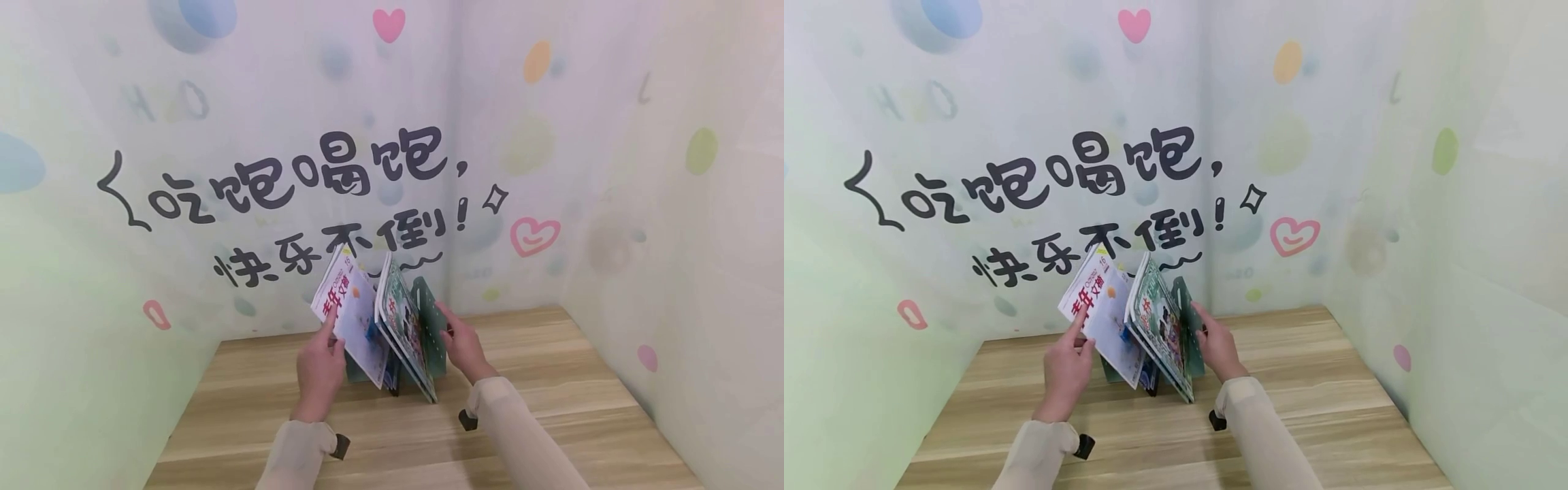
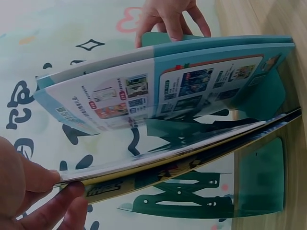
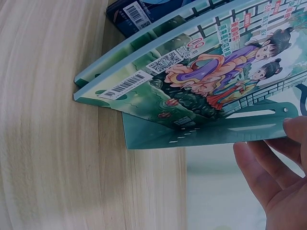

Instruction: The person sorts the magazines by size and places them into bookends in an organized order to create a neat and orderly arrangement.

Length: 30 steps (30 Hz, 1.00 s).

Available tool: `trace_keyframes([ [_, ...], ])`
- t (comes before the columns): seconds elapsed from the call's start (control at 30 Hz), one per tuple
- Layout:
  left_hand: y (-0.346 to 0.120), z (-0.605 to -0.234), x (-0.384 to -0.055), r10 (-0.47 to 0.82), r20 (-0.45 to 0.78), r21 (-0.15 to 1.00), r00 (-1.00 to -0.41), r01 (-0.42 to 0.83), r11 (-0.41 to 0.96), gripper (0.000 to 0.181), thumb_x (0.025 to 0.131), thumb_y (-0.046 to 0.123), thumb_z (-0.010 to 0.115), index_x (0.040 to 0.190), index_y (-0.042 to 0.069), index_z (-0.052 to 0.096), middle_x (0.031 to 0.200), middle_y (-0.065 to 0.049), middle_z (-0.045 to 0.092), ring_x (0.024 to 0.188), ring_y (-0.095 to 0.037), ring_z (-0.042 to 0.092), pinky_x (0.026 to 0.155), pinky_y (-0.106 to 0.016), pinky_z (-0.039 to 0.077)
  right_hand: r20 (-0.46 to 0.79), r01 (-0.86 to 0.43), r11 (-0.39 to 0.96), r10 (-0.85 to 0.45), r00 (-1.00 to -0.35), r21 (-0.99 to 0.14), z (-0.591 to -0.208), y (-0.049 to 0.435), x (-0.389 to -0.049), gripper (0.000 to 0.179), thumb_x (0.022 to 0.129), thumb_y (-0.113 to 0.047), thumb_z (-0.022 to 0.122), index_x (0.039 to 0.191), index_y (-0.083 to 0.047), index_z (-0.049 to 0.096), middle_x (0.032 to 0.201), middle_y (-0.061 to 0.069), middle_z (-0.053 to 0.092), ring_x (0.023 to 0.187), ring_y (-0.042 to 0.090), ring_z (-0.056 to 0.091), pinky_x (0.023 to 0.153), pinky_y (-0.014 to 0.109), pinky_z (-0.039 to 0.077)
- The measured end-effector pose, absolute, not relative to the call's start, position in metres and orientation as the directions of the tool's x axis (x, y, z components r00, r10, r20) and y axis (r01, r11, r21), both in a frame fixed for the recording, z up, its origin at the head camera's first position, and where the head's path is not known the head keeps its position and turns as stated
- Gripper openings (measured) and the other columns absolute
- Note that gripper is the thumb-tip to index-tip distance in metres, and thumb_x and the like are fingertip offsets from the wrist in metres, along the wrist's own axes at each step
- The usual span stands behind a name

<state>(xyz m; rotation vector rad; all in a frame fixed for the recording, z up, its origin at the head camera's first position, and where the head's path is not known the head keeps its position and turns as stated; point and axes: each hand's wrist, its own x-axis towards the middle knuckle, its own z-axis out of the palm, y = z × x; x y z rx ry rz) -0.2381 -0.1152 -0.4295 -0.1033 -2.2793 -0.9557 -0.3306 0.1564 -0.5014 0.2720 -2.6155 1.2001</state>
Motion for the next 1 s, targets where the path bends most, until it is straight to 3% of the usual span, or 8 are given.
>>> trace_keyframes([
  [0.3, -0.114, -0.436, -0.243, -0.15, 0.58, 0.603, -0.801, 0.298, 0.74, 0.068, 0.088, 0.0, 0.067, 0.147, 0.024, 0.045, 0.101, -0.017, 0.071, 0.082, -0.026, 0.069, 0.063, -0.038, 0.056, 0.301, -0.273, 0.643, -0.069, -0.951, -0.716, -0.501, 0.156, -0.332, 0.067, 0.095, -0.003, 0.06, 0.15, -0.033, 0.037, 0.123, 0.016, 0.062, 0.099, 0.028, 0.062, 0.083, 0.046, 0.055],
  [0.67, -0.111, -0.439, -0.246, -0.125, 0.625, 0.563, -0.77, 0.335, 0.756, 0.067, 0.086, -0.002, 0.069, 0.145, 0.02, 0.047, 0.108, -0.017, 0.07, 0.082, -0.027, 0.07, 0.064, -0.037, 0.058, 0.285, -0.255, 0.646, -0.059, -0.957, -0.72, -0.498, 0.156, -0.332, 0.066, 0.095, -0.004, 0.06, 0.15, -0.034, 0.036, 0.122, 0.015, 0.062, 0.098, 0.029, 0.061, 0.083, 0.045, 0.055],
  [0.83, -0.108, -0.44, -0.249, -0.101, 0.667, 0.513, -0.738, 0.357, 0.781, 0.067, 0.084, -0.003, 0.071, 0.144, 0.018, 0.05, 0.096, -0.016, 0.071, 0.072, -0.025, 0.067, 0.06, -0.037, 0.055, 0.285, -0.258, 0.641, -0.064, -0.956, -0.723, -0.498, 0.156, -0.33, 0.066, 0.095, -0.003, 0.059, 0.15, -0.033, 0.036, 0.122, 0.016, 0.062, 0.1, 0.029, 0.062, 0.083, 0.045, 0.055],
  [1.0, -0.105, -0.444, -0.254, -0.082, 0.702, 0.468, -0.707, 0.372, 0.801, 0.065, 0.081, -0.004, 0.072, 0.141, 0.014, 0.053, 0.083, -0.012, 0.069, 0.058, -0.018, 0.053, 0.052, -0.033, 0.046, 0.281, -0.251, 0.64, -0.057, -0.958, -0.726, -0.499, 0.157, -0.329, 0.066, 0.096, -0.003, 0.059, 0.149, -0.034, 0.037, 0.122, 0.016, 0.062, 0.1, 0.029, 0.061, 0.083, 0.045, 0.055],
])
